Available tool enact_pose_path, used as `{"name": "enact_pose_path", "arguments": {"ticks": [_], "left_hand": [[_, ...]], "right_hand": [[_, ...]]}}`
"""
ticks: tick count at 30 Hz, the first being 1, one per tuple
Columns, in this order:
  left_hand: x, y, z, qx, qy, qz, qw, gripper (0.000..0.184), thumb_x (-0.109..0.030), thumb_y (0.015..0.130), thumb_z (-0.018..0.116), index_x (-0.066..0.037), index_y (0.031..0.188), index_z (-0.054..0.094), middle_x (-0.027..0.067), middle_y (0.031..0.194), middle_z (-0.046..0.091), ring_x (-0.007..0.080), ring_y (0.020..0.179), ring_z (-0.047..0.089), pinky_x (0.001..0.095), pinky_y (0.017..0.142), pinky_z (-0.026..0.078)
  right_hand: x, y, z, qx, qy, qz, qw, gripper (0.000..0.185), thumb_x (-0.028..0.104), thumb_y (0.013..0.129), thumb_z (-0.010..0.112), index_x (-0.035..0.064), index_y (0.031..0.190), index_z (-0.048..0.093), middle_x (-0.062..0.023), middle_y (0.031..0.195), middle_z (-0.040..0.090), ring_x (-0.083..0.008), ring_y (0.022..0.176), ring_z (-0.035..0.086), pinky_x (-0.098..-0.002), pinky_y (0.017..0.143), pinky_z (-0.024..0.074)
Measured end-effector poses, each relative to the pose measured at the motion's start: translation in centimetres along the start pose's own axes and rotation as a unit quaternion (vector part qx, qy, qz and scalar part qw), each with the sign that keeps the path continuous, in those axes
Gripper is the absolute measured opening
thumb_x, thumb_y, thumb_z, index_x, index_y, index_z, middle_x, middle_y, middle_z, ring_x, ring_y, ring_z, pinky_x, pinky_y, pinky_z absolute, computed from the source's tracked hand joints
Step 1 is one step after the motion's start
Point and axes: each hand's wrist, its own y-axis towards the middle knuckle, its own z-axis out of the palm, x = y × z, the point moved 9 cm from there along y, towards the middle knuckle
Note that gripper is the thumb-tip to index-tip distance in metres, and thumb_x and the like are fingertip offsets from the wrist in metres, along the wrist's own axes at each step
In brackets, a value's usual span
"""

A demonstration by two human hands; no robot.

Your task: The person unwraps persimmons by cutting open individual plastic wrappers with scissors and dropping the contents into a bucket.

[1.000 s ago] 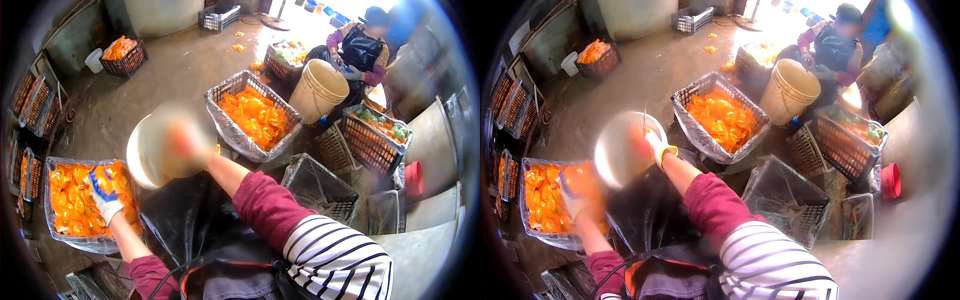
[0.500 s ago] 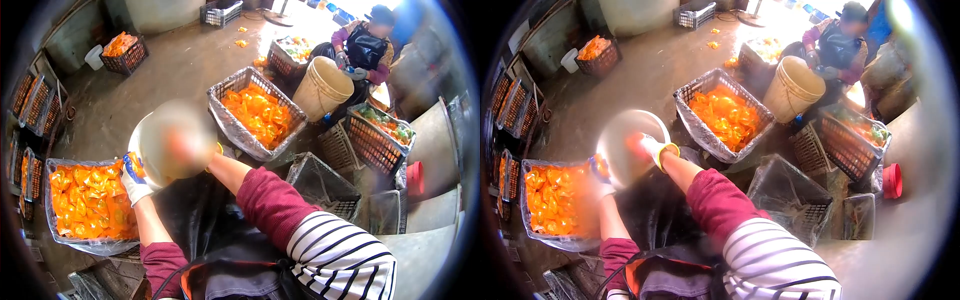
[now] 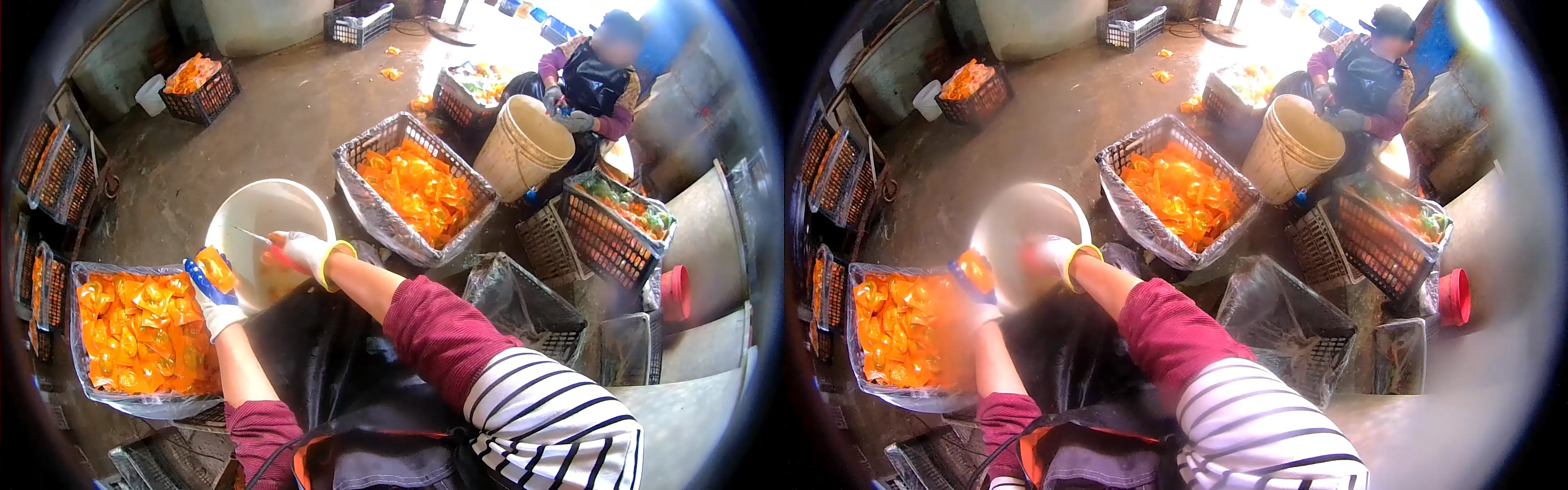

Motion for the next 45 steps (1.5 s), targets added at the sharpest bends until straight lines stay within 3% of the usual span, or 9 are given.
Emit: {"name": "enact_pose_path", "arguments": {"ticks": [9,20,23,26,28,31,35,39,45], "left_hand": [[-1.8,-3.6,2.3,-0.218,0.181,0.126,0.951,0.043,-0.039,0.096,0.047,-0.011,0.129,0.047,0.0058,0.127,0.053,0.0194,0.118,0.049,0.0346,0.100,0.041],[0.4,-2.3,3.2,-0.090,0.197,0.004,0.976,0.039,-0.033,0.099,0.041,-0.013,0.133,0.047,0.0056,0.131,0.052,0.0204,0.121,0.049,0.0377,0.100,0.040],[-1.0,-3.2,4.7,-0.105,0.508,0.045,0.854,0.037,-0.033,0.099,0.042,-0.011,0.128,0.050,0.0053,0.128,0.053,0.0173,0.118,0.050,0.0321,0.098,0.042],[-0.9,-3.1,6.9,-0.026,0.921,0.210,0.329,0.024,-0.020,0.093,0.048,-0.013,0.115,0.055,0.0063,0.109,0.060,0.0197,0.106,0.057,0.0316,0.091,0.045],[-1.8,-1.8,6.0,-0.064,0.877,0.236,0.413,0.022,-0.022,0.092,0.051,-0.013,0.111,0.057,0.0062,0.101,0.061,0.0203,0.099,0.059,0.0328,0.086,0.047],[0.8,-2.0,2.7,-0.118,0.153,0.076,0.978,0.024,-0.028,0.096,0.048,-0.009,0.107,0.059,0.0042,0.099,0.061,0.0174,0.092,0.059,0.0336,0.079,0.049],[-0.6,0.1,5.2,0.002,0.596,0.206,0.776,0.019,-0.026,0.094,0.053,-0.009,0.100,0.057,0.0039,0.090,0.061,0.0211,0.080,0.062,0.0311,0.067,0.051],[1.3,-0.2,2.4,-0.051,0.255,0.093,0.961,0.023,-0.026,0.095,0.051,-0.008,0.108,0.057,0.0059,0.097,0.059,0.0190,0.088,0.059,0.0314,0.076,0.051],[1.8,-4.1,9.4,-0.098,-0.011,-0.035,0.995,0.034,-0.040,0.095,0.051,-0.013,0.115,0.053,0.0067,0.107,0.056,0.0194,0.094,0.058,0.0378,0.084,0.050]], "right_hand": [[10.5,-5.5,2.8,-0.059,-0.270,0.100,0.956,0.033,0.026,0.087,0.063,0.0055,0.113,0.059,-0.0073,0.096,0.064,-0.0158,0.085,0.056,-0.0287,0.076,0.0425],[4.9,-2.8,1.9,-0.035,0.072,0.008,0.997,0.038,0.018,0.089,0.060,0.0043,0.124,0.053,-0.0043,0.102,0.062,-0.0127,0.083,0.056,-0.0263,0.074,0.0449],[7.1,-4.7,2.8,-0.017,-0.178,0.077,0.981,0.045,0.024,0.089,0.061,0.0082,0.129,0.051,-0.0071,0.110,0.062,-0.0151,0.097,0.055,-0.0283,0.083,0.0449],[14.1,-9.6,5.5,0.011,-0.301,0.196,0.933,0.056,0.045,0.088,0.057,0.0150,0.135,0.046,-0.0083,0.118,0.060,-0.0206,0.093,0.058,-0.0338,0.063,0.0507],[12.3,-8.1,5.7,0.065,-0.317,0.157,0.933,0.057,0.047,0.088,0.058,0.0171,0.134,0.046,-0.0076,0.121,0.058,-0.0211,0.092,0.058,-0.0356,0.063,0.0503],[8.0,-5.2,4.6,0.035,-0.402,0.018,0.915,0.052,0.044,0.088,0.063,0.0159,0.130,0.051,-0.0053,0.112,0.060,-0.0178,0.100,0.054,-0.0348,0.083,0.0438],[6.5,-4.9,5.0,0.080,-0.333,0.046,0.938,0.047,0.040,0.089,0.062,0.0136,0.127,0.053,-0.0082,0.108,0.061,-0.0171,0.096,0.055,-0.0314,0.085,0.0430],[11.4,-7.7,7.2,0.056,-0.309,0.126,0.941,0.049,0.040,0.089,0.062,0.0094,0.126,0.052,-0.0085,0.107,0.062,-0.0183,0.099,0.056,-0.0307,0.086,0.0427],[4.3,-3.7,4.1,0.026,-0.321,0.041,0.946,0.046,0.037,0.090,0.060,0.0053,0.123,0.052,-0.0175,0.100,0.064,-0.0292,0.088,0.062,-0.0355,0.074,0.0466]]}}
